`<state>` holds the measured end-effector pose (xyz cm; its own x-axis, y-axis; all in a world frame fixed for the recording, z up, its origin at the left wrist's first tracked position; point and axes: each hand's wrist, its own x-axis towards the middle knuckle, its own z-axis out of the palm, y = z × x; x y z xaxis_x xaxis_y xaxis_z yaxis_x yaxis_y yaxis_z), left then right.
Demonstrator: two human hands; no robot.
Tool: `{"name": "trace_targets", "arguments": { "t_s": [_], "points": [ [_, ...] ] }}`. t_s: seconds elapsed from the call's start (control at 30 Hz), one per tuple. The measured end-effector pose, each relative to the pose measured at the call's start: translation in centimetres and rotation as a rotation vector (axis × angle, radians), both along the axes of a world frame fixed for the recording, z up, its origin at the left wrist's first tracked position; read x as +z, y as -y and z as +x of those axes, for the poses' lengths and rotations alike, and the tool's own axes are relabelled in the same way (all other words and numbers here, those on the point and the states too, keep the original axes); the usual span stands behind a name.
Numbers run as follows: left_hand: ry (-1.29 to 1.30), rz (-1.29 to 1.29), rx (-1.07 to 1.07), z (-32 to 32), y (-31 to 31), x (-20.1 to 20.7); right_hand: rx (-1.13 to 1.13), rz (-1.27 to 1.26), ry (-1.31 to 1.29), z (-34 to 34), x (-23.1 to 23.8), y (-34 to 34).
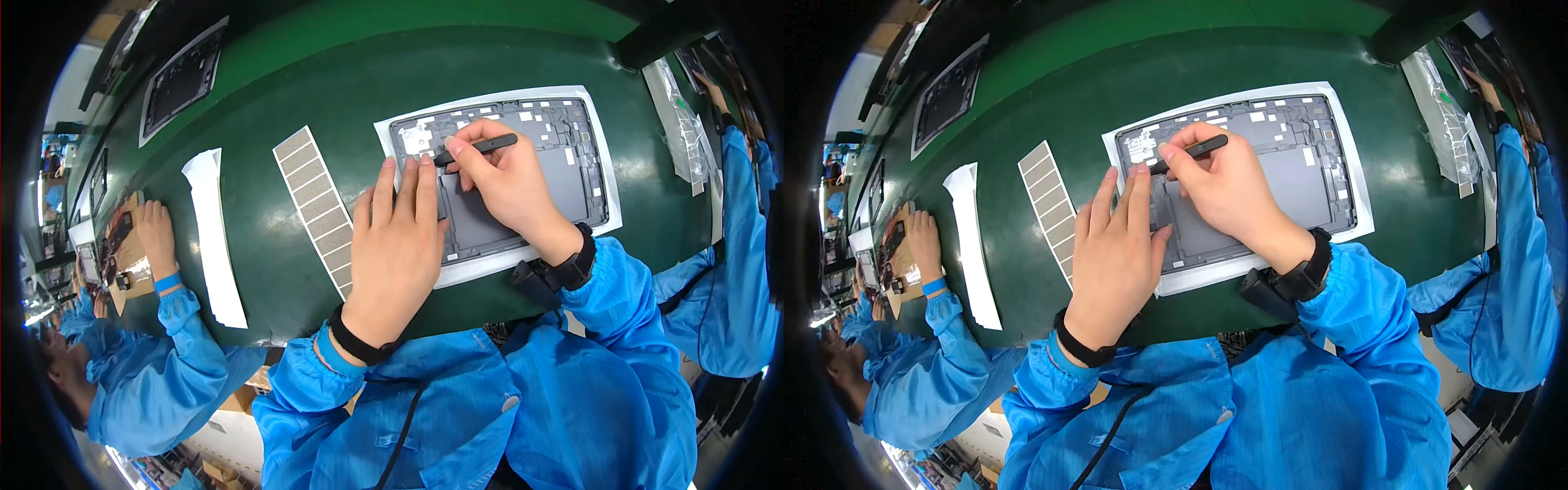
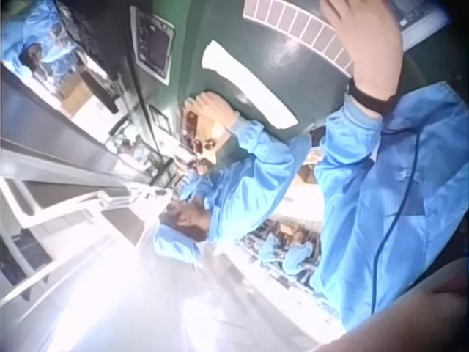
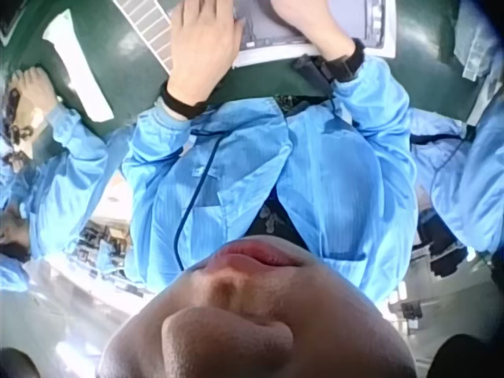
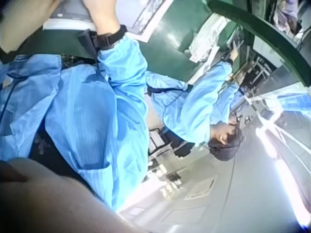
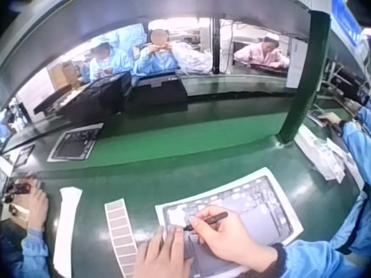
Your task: Applying adhesive strips or components to electronic device frames at an assembly line workstation.
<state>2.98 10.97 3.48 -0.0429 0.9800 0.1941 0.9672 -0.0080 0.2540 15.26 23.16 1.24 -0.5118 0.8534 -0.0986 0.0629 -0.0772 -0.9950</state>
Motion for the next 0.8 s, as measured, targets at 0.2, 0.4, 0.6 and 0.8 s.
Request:
{"name": "trace_targets", "arguments": {
  "t_s": [0.2,0.4,0.6,0.8],
  "points": [
    [0.023,-0.026,0.064,1.8,-0.4,0.0,-0.017,-0.018,-0.021,0.2,0.2,0.3],
    [0.008,-0.044,0.127,1.5,-0.4,0.2,-0.389,0.339,-0.21,2.3,3.7,-1.9],
    [0.197,-0.019,-0.017,-0.3,6.7,2.8,-0.201,-0.028,-0.168,4.9,4.5,1.7],
    [0.191,-0.118,0.146,-0.8,13.3,-1.6,0.315,0.248,0.038,0.1,2.7,9.5]
  ]
}}
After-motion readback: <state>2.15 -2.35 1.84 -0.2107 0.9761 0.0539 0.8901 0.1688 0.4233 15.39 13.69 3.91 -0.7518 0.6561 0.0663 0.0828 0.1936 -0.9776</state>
